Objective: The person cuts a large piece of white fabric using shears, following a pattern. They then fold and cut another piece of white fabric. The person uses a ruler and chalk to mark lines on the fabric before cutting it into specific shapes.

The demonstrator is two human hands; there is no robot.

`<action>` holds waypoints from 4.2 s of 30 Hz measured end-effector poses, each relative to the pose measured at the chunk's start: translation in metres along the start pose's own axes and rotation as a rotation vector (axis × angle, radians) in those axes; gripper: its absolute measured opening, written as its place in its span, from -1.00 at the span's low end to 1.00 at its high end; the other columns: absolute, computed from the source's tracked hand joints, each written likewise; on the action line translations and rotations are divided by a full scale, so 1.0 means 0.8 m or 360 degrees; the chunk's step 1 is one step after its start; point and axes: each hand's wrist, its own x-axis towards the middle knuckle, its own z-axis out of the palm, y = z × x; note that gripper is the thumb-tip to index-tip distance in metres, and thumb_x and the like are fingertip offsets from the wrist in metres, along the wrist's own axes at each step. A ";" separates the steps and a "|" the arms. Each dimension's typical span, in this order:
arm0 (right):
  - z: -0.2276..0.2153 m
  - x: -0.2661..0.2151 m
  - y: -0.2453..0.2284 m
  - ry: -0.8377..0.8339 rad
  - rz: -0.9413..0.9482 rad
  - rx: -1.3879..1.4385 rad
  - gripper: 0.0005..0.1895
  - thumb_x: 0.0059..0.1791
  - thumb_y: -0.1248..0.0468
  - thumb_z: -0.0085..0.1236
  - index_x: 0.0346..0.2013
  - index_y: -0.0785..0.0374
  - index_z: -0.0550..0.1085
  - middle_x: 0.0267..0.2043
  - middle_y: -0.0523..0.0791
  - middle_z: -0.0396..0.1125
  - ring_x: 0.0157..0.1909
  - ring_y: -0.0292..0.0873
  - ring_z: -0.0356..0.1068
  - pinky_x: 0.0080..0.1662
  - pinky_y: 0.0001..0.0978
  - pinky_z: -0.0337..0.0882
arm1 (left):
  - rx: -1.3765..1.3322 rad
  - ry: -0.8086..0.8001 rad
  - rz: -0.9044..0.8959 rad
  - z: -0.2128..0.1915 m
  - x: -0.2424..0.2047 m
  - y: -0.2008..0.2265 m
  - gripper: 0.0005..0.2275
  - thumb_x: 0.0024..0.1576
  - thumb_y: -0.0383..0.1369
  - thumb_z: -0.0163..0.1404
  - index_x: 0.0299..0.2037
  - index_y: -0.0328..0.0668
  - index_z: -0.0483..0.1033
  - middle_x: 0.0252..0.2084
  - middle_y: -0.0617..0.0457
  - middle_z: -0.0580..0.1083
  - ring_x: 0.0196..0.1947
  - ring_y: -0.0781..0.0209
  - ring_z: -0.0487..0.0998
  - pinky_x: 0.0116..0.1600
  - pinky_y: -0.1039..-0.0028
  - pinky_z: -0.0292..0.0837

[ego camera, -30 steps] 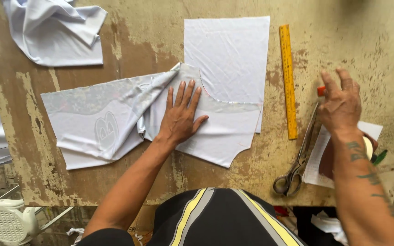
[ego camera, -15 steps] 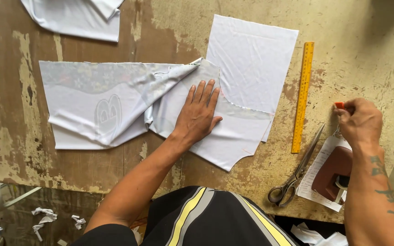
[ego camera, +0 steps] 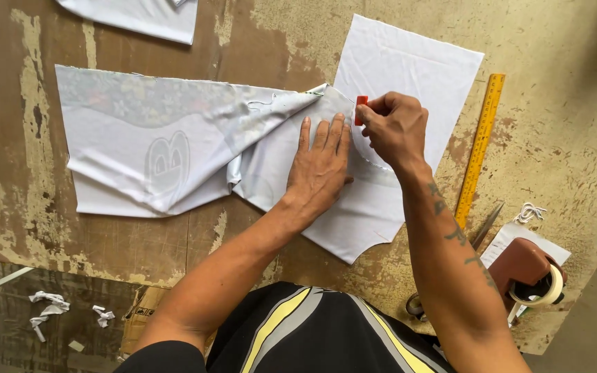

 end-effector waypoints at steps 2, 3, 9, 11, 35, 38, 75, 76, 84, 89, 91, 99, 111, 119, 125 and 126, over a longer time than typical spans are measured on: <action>0.008 0.011 0.004 -0.0014 0.0023 -0.0033 -0.87 0.03 0.29 0.38 -0.24 0.32 0.67 -0.65 -0.01 0.43 -0.72 -0.23 0.44 -0.59 -0.48 0.46 | 0.0062 -0.0034 -0.0015 0.004 0.003 0.004 -0.08 0.07 -0.03 0.39 0.53 -0.41 0.20 0.57 -0.38 0.18 0.54 -0.29 0.18 0.66 -0.30 -0.38; 0.011 0.010 0.002 -0.0020 0.0026 -0.0039 -0.87 0.03 0.29 0.38 -0.24 0.32 0.67 -0.65 -0.01 0.43 -0.72 -0.23 0.44 -0.59 -0.48 0.46 | 0.0054 -0.0037 -0.0019 0.007 0.003 0.005 -0.08 0.07 -0.03 0.39 0.53 -0.41 0.20 0.57 -0.38 0.18 0.54 -0.29 0.18 0.66 -0.30 -0.38; 0.017 0.007 -0.006 0.0025 -0.0007 -0.0102 -0.92 0.04 0.40 0.34 -0.24 0.40 0.67 -0.65 0.04 0.43 -0.68 -0.22 0.45 -0.54 -0.49 0.48 | 0.0163 -0.0051 -0.0016 0.030 0.006 0.010 -0.08 0.07 -0.03 0.38 0.52 -0.44 0.19 0.57 -0.40 0.13 0.54 -0.33 0.14 0.67 -0.32 -0.42; 0.020 0.019 0.003 0.0095 -0.0100 -0.0152 -0.95 0.04 0.41 0.36 -0.28 0.38 0.67 -0.67 0.00 0.42 -0.67 -0.23 0.44 -0.49 -0.50 0.46 | 0.0213 -0.0041 -0.0008 0.036 0.008 0.008 -0.11 0.10 -0.04 0.36 0.52 -0.44 0.21 0.57 -0.41 0.13 0.54 -0.33 0.14 0.66 -0.34 -0.43; -0.083 -0.139 0.167 0.0370 -0.0800 -0.1066 -0.90 0.06 0.23 0.41 -0.13 0.02 0.68 -0.23 -0.08 0.40 -0.15 0.03 0.48 -0.08 -0.11 0.49 | 0.0116 -0.0107 -0.0054 -0.029 -0.004 0.024 0.09 0.01 0.14 0.37 0.55 -0.54 0.10 0.60 -0.48 0.07 0.57 -0.46 0.10 0.63 -0.39 -0.55; -0.164 -0.175 0.211 0.0350 -0.0498 -0.1224 -0.86 0.19 0.33 0.32 0.05 0.19 0.70 -0.18 -0.09 0.43 -0.12 -0.08 0.43 0.04 -0.30 0.46 | 0.0095 -0.0108 -0.0044 -0.030 -0.005 0.024 0.09 0.00 0.13 0.37 0.55 -0.55 0.10 0.59 -0.50 0.08 0.57 -0.46 0.08 0.61 -0.40 -0.61; -0.142 -0.146 0.200 0.0770 0.0675 -0.0571 -0.63 0.15 0.04 0.55 0.02 0.23 0.61 -0.19 0.06 0.50 -0.03 0.19 0.56 -0.10 0.01 0.50 | 0.0097 0.0391 0.0909 -0.032 0.076 -0.130 -0.60 0.21 -0.18 0.20 0.20 -0.17 0.58 0.19 -0.07 0.50 0.22 -0.07 0.47 0.54 -0.06 0.16; -0.133 -0.140 0.173 0.0792 0.0571 -0.0171 -0.68 0.23 0.15 0.44 0.09 0.25 0.50 -0.20 0.04 0.45 -0.27 0.02 0.47 -0.33 -0.14 0.44 | 0.0046 0.0380 0.0902 -0.031 0.082 -0.130 -0.63 0.23 -0.20 0.19 0.19 -0.15 0.58 0.18 -0.04 0.50 0.21 -0.06 0.48 0.55 -0.09 0.14; 0.121 -0.103 -0.007 0.0679 0.0573 0.0947 -0.73 0.10 0.32 0.37 -0.07 0.37 0.43 -0.39 0.00 0.40 -0.70 -0.21 0.36 -0.71 -0.38 0.39 | -0.0182 0.0285 0.0944 -0.046 0.117 -0.162 -0.82 0.35 -0.32 0.05 0.10 0.07 0.62 0.05 0.14 0.57 0.14 0.19 0.59 0.48 0.06 0.02; 0.140 -0.117 0.000 0.1041 0.0703 0.0347 -0.61 0.13 -0.16 0.44 -0.16 0.08 0.62 -0.46 -0.20 0.42 -0.47 -0.27 0.35 -0.32 -0.31 0.40 | -0.0100 0.0113 0.1051 -0.102 0.124 -0.170 -0.54 0.34 -0.27 0.17 0.44 -0.14 0.47 0.54 -0.20 0.34 0.53 -0.20 0.31 0.52 0.02 -0.01; 0.113 -0.124 -0.012 0.1038 0.0890 0.0959 -0.47 0.08 -0.27 0.24 -0.18 0.15 0.54 -0.48 -0.23 0.21 -0.51 -0.30 0.21 -0.46 -0.33 0.33 | 0.0009 0.0009 0.1235 -0.095 0.138 -0.182 -0.44 0.36 -0.15 0.12 0.55 -0.09 0.33 0.63 -0.12 0.20 0.62 -0.21 0.08 0.59 -0.08 -0.24; 0.096 -0.175 0.027 0.0577 0.0869 0.1945 -0.74 0.17 0.33 0.08 0.12 0.40 0.45 -0.26 -0.06 0.36 -0.17 0.02 0.53 -0.07 -0.03 0.66 | 0.0172 -0.0049 0.1350 -0.078 0.150 -0.193 -0.20 0.38 0.21 -0.04 0.67 -0.15 0.10 0.71 -0.12 0.09 0.70 -0.25 -0.10 0.67 -0.24 -0.40; 0.101 -0.165 0.000 0.0718 0.1008 0.1351 -0.76 0.12 0.34 0.23 0.03 0.45 0.59 -0.16 0.12 0.58 -0.20 -0.01 0.63 -0.07 -0.24 0.72 | 0.0116 -0.0078 0.1269 -0.084 0.156 -0.190 -0.19 0.37 0.18 0.01 0.66 -0.22 0.09 0.70 -0.10 0.09 0.69 -0.28 -0.06 0.66 -0.25 -0.32; 0.057 -0.123 -0.027 0.0648 0.0877 0.0999 -0.73 0.11 0.33 0.27 0.08 0.39 0.61 -0.04 0.02 0.55 -0.10 -0.11 0.55 -0.13 -0.29 0.76 | 0.0100 -0.0114 0.1328 -0.091 0.163 -0.197 -0.20 0.36 0.12 0.06 0.66 -0.27 0.11 0.70 -0.14 0.09 0.68 -0.33 -0.02 0.65 -0.28 -0.31; 0.045 -0.061 -0.043 0.0663 0.0723 0.0926 -0.78 0.07 0.32 0.38 -0.06 0.41 0.60 -0.18 0.06 0.56 -0.24 -0.11 0.63 -0.26 -0.40 0.77 | 0.0068 -0.0077 0.1324 -0.087 0.162 -0.200 -0.19 0.36 0.13 0.09 0.65 -0.29 0.14 0.70 -0.13 0.09 0.67 -0.34 0.01 0.64 -0.31 -0.27; 0.040 -0.048 -0.050 0.0660 0.0725 0.0923 -0.78 0.07 0.32 0.38 -0.06 0.41 0.60 -0.18 0.06 0.56 -0.24 -0.11 0.63 -0.26 -0.40 0.77 | 0.0065 -0.0078 0.1321 -0.087 0.165 -0.199 -0.19 0.36 0.13 0.09 0.65 -0.29 0.14 0.70 -0.13 0.09 0.67 -0.34 0.01 0.64 -0.31 -0.27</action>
